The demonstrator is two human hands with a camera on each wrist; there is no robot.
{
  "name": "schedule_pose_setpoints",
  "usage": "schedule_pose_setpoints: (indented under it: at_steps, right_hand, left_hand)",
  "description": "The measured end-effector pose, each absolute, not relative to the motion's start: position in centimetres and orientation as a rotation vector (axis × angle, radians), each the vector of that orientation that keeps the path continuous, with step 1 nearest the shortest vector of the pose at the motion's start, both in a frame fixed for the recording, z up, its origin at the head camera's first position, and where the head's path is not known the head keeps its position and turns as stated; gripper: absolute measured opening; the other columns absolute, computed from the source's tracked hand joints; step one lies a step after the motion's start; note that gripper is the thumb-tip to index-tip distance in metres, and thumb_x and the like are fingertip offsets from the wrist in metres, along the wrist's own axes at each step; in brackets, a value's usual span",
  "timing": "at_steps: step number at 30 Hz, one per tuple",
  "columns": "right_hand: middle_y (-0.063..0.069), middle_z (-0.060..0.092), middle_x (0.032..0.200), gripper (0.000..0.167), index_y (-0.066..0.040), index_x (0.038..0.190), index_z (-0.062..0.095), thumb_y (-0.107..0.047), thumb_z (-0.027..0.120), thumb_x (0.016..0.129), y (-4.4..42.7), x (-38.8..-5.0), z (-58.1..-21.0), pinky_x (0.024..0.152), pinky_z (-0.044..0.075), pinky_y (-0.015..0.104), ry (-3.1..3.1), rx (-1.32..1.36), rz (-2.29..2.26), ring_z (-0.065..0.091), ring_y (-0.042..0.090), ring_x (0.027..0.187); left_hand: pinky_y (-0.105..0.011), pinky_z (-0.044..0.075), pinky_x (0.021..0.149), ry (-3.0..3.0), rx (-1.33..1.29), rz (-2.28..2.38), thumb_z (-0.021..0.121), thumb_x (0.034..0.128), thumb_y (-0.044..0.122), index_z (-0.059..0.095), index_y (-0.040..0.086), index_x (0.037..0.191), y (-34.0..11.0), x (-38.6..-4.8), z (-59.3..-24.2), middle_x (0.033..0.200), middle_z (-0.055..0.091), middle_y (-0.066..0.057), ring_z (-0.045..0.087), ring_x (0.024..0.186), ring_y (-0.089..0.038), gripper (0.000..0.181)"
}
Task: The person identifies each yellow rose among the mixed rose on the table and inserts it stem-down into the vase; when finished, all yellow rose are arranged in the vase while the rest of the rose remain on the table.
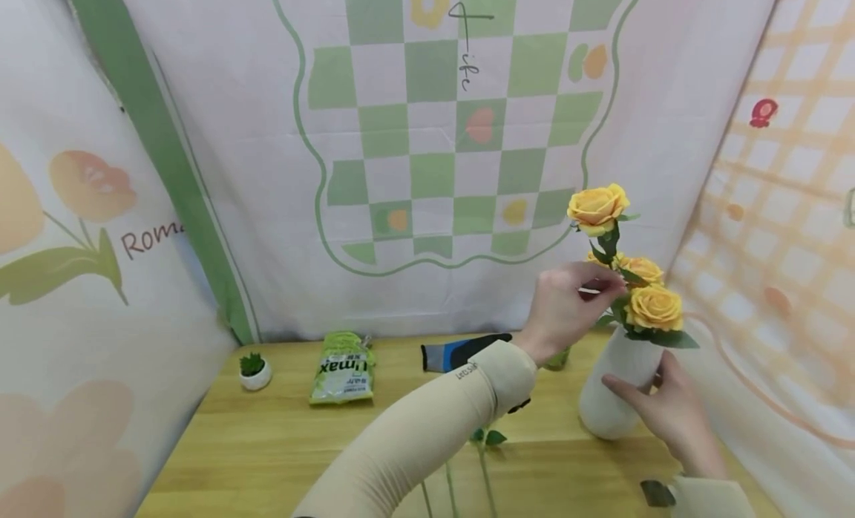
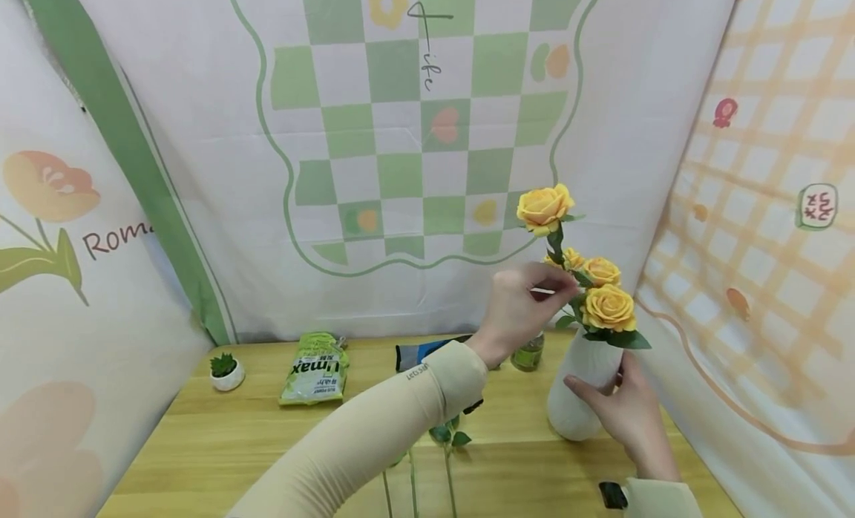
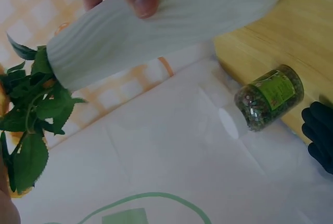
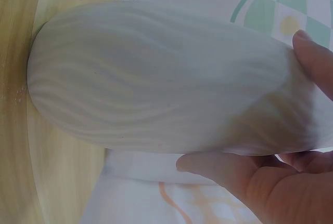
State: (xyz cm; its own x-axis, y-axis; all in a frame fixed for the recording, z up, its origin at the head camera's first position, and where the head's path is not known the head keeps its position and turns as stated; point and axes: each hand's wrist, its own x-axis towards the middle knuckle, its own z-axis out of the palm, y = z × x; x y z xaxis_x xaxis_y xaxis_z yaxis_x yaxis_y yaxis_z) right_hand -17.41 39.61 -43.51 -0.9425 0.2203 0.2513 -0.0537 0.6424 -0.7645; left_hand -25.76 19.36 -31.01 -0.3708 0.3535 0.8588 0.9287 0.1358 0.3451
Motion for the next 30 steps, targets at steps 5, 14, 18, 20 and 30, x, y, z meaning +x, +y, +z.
schedule_pose_setpoints:
  at_steps: [5, 14, 18, 20, 30]
  right_hand:
    - [0.043, 0.044, 0.151, 0.101, 0.005, 0.164, 0.026, -0.043, 0.084, 0.096, 39.5, -17.4, -43.7, 0.096, 0.051, 0.071, -2.549, -0.144, 1.197, 0.050, 0.060, 0.131]
    - [0.039, 0.042, 0.154, 0.103, 0.003, 0.167, 0.022, -0.041, 0.084, 0.097, 39.8, -17.6, -43.8, 0.094, 0.051, 0.067, -2.532, -0.119, 1.215, 0.048, 0.058, 0.132]
    - [0.041, 0.041, 0.155, 0.106, 0.003, 0.168, 0.021, -0.043, 0.084, 0.096, 39.8, -17.7, -43.7, 0.094, 0.050, 0.072, -2.538, -0.126, 1.224, 0.047, 0.060, 0.132]
    - [0.041, 0.041, 0.155, 0.106, 0.003, 0.168, 0.021, -0.044, 0.084, 0.096, 39.7, -17.6, -43.6, 0.093, 0.051, 0.071, -2.540, -0.128, 1.226, 0.048, 0.060, 0.132]
    - [0.039, 0.040, 0.156, 0.102, 0.003, 0.167, 0.022, -0.039, 0.083, 0.097, 39.6, -17.6, -43.6, 0.095, 0.049, 0.070, -2.532, -0.132, 1.244, 0.046, 0.058, 0.133]
  left_hand:
    - [-0.002, 0.049, 0.079, -1.895, -1.225, -1.181, 0.082, 0.0994, 0.014, 0.083, 0.011, 0.102, 19.8, -25.9, -32.0, 0.099, 0.081, 0.002, 0.065, 0.084, 0.012, 0.005]
    - [-0.001, 0.049, 0.080, -1.977, -1.232, -1.118, 0.075, 0.1036, 0.012, 0.083, 0.014, 0.107, 20.5, -26.3, -33.3, 0.103, 0.081, 0.006, 0.068, 0.089, 0.014, 0.009]
    - [-0.001, 0.049, 0.079, -2.031, -1.230, -1.115, 0.075, 0.1038, 0.012, 0.084, 0.015, 0.108, 20.7, -26.3, -33.6, 0.104, 0.081, 0.007, 0.066, 0.088, 0.016, 0.011]
    - [-0.001, 0.048, 0.079, -2.064, -1.230, -1.101, 0.075, 0.1039, 0.013, 0.084, 0.016, 0.108, 20.7, -26.2, -33.7, 0.103, 0.081, 0.008, 0.065, 0.087, 0.017, 0.010]
    - [-0.001, 0.048, 0.077, -2.113, -1.217, -1.122, 0.076, 0.1024, 0.012, 0.085, 0.016, 0.105, 20.3, -26.2, -33.7, 0.100, 0.081, 0.011, 0.063, 0.085, 0.018, 0.010]
